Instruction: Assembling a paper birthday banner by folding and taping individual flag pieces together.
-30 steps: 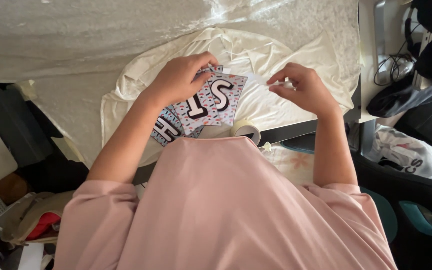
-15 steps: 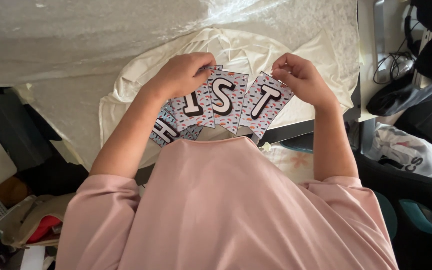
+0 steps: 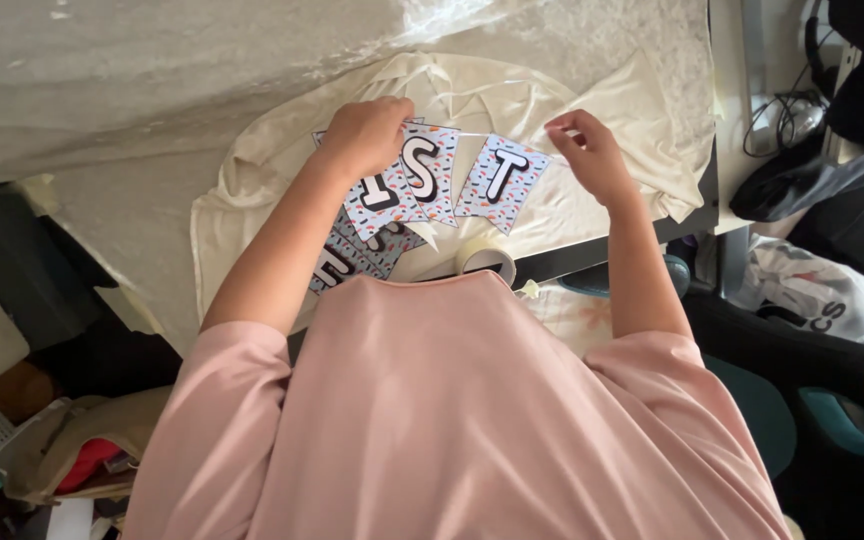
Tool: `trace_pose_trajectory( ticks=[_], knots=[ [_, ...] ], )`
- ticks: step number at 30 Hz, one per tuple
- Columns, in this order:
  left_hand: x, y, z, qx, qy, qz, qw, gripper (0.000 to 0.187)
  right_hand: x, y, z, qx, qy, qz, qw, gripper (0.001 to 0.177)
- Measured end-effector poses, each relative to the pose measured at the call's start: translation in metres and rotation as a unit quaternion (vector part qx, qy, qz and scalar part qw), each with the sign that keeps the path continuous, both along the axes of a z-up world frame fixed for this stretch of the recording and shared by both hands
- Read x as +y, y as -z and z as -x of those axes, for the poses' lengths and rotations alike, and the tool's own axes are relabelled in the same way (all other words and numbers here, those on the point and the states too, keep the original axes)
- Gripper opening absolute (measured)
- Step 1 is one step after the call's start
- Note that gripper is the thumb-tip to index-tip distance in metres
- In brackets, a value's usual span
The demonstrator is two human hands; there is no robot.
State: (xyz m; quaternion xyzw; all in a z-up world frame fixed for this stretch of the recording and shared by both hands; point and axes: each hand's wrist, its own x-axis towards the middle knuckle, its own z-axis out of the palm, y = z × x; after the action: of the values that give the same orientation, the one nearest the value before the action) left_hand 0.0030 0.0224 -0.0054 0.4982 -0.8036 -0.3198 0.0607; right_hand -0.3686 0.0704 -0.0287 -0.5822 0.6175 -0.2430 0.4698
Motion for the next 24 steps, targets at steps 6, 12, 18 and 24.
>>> trace_pose_trajectory(
  ticks=[6,12,18,24],
  knots=[
    [-0.001,0.011,0.002,0.023,0.003,0.021,1.0,0.018,0.016,-0.001,0.012,-0.04,0.083,-0.036,0.995,0.015],
    [-0.007,0.007,0.013,0.009,0.024,0.047,0.999,0.011,0.03,-0.028,-0.006,0.131,-0.092,0.207,0.965,0.03],
    [-0.011,-0.002,0.013,0.043,0.033,0.076,0.996,0.008,0.037,-0.018,0.0,0.048,0.031,0.059,0.997,0.022],
    [-0.007,-0.02,0.013,0.044,0.051,0.074,0.995,0.012,0.035,-0.012,0.007,0.093,0.043,0.012,0.995,0.016]
  ],
)
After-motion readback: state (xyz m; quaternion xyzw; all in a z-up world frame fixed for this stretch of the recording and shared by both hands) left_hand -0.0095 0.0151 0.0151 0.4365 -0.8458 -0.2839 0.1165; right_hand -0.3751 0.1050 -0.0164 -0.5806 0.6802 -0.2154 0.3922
